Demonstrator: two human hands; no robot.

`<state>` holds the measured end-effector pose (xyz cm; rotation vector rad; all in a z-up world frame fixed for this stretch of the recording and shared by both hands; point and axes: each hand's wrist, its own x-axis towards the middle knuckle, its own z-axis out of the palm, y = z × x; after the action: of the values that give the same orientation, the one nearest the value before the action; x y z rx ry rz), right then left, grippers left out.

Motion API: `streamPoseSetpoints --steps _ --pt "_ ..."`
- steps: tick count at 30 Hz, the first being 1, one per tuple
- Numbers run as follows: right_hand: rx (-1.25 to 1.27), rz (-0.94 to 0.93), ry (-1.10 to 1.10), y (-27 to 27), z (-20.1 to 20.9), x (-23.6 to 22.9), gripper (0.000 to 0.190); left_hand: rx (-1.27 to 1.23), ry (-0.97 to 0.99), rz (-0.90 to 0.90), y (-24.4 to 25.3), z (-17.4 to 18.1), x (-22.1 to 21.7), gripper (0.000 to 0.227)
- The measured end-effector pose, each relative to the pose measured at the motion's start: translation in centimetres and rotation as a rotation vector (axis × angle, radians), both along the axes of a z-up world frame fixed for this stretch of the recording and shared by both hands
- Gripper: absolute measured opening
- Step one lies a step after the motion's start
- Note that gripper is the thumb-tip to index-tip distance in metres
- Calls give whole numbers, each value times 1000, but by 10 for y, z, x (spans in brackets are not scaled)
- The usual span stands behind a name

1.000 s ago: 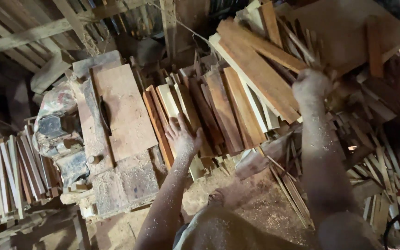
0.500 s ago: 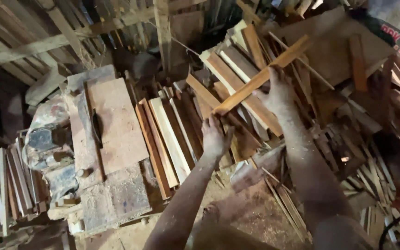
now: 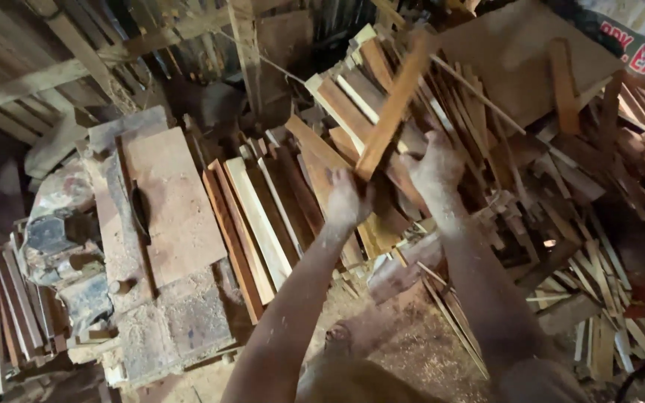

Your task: Feeding thin wooden strips into a woodworking machine for processing

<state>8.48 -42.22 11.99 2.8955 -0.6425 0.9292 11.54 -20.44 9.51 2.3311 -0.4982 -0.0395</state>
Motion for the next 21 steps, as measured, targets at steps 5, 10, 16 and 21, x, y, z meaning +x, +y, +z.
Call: streamPoseSetpoints --steps 5,10,16,21 --pt "210 -47 297 33 21 -12 55 -376 263 339 43 -12 -42 34" --pt "456 173 158 142 30 -32 46 -134 71 520 111 -5 -75 30" --pt "862 544 61 234 -34 -33 22 276 -126 561 155 -12 -59 64" --pt "395 547 -248 156 18 -20 34 541 -187 483 148 -4 -64 58"
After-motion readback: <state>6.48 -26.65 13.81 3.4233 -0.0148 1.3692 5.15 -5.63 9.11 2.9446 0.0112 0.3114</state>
